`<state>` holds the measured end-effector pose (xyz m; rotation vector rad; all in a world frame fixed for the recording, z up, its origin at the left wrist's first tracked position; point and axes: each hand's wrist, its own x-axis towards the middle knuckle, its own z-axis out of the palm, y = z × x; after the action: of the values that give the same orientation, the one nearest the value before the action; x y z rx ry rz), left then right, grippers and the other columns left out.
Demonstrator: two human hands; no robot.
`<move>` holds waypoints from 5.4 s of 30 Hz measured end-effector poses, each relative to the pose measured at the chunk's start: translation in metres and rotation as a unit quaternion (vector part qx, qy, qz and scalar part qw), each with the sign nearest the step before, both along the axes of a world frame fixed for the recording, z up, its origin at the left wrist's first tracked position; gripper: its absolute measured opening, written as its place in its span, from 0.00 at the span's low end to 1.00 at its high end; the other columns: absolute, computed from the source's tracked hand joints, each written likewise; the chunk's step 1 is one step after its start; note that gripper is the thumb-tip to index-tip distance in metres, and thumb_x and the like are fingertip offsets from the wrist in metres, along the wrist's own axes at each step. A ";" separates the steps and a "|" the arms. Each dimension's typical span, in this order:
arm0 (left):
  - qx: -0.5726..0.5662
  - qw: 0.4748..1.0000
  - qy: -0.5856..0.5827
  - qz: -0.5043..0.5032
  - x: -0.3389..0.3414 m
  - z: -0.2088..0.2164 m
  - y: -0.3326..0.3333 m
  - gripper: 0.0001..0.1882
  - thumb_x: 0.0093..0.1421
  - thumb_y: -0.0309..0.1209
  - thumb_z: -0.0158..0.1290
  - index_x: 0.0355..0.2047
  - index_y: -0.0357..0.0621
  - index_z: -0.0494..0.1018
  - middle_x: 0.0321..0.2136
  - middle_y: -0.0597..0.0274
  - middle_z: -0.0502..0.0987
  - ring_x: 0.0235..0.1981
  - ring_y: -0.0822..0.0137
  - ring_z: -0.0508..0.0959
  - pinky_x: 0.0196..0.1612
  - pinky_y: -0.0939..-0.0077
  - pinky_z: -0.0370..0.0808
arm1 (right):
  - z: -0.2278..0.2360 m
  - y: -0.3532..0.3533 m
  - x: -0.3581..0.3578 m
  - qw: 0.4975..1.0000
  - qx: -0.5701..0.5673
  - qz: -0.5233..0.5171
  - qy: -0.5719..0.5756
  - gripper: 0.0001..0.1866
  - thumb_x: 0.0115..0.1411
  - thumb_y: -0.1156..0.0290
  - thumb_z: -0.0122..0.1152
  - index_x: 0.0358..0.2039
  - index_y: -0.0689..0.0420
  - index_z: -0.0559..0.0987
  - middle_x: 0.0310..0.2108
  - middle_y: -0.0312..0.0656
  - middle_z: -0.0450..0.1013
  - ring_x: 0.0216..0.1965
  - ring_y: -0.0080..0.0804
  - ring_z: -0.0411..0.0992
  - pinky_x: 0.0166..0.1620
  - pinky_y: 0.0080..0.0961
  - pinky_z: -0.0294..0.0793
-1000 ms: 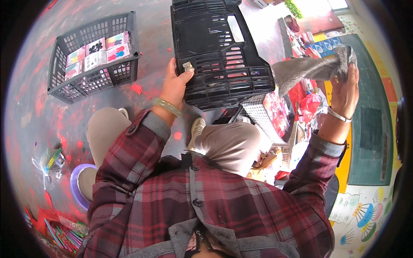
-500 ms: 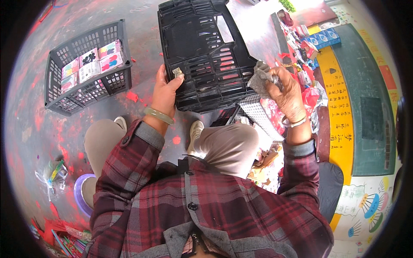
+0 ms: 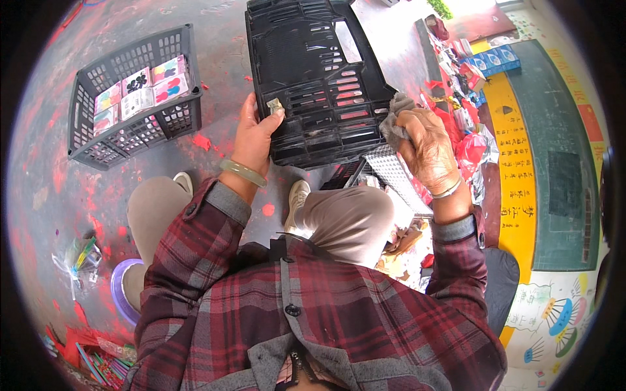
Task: The person sits on the floor and wipes a black plastic crate with a cloth. They clean the exterior surfaces, then turn the crate over to wipe the interior grid and sides thoroughly.
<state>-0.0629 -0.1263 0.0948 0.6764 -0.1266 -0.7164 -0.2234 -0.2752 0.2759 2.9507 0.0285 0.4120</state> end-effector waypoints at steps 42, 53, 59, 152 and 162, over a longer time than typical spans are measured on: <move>0.000 0.997 -0.077 0.008 0.001 -0.009 0.000 0.27 0.59 0.25 0.49 0.59 0.39 0.55 0.47 0.62 0.70 0.46 0.70 0.71 0.50 0.75 0.69 | -0.051 0.053 0.029 1.000 0.018 0.005 0.002 0.14 0.44 0.78 0.55 0.34 0.59 0.72 0.33 0.45 0.72 0.40 0.43 0.69 0.46 0.38 0.65; 0.028 0.995 -0.092 -0.003 0.006 -0.011 0.007 0.32 0.60 0.26 0.51 0.62 0.40 0.51 0.47 0.60 0.70 0.45 0.70 0.71 0.50 0.73 0.69 | -0.047 0.039 0.019 0.996 -0.076 0.032 0.033 0.17 0.45 0.77 0.57 0.39 0.58 0.72 0.40 0.43 0.72 0.44 0.42 0.69 0.50 0.37 0.65; 0.015 0.996 -0.085 0.004 0.002 -0.017 -0.001 0.32 0.59 0.26 0.51 0.62 0.40 0.51 0.48 0.59 0.70 0.47 0.69 0.70 0.51 0.74 0.67 | -0.040 -0.020 -0.024 0.980 0.095 -0.115 -0.134 0.16 0.50 0.85 0.48 0.39 0.57 0.73 0.35 0.40 0.71 0.35 0.32 0.70 0.39 0.26 0.70; 0.253 0.715 -0.579 0.298 0.124 0.066 0.034 0.20 0.64 0.36 0.36 0.43 0.41 0.76 0.34 0.45 0.75 0.40 0.47 0.72 0.47 0.61 0.66 | -0.079 0.045 0.212 0.979 0.060 0.032 -0.191 0.13 0.49 0.83 0.49 0.37 0.66 0.76 0.31 0.52 0.73 0.35 0.48 0.72 0.42 0.34 0.70; 0.177 0.898 -0.366 0.166 0.132 0.068 0.038 0.38 0.66 0.55 0.23 0.44 0.38 0.76 0.44 0.50 0.76 0.47 0.57 0.71 0.57 0.71 0.58 | -0.074 0.060 0.192 0.940 0.285 0.046 -0.180 0.10 0.52 0.78 0.52 0.34 0.59 0.79 0.25 0.47 0.75 0.28 0.36 0.74 0.32 0.31 0.71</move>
<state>0.0694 -0.0885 0.1624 1.2658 -0.5685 -0.1180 -0.0309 -0.2157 0.2017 3.3750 0.0011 1.1435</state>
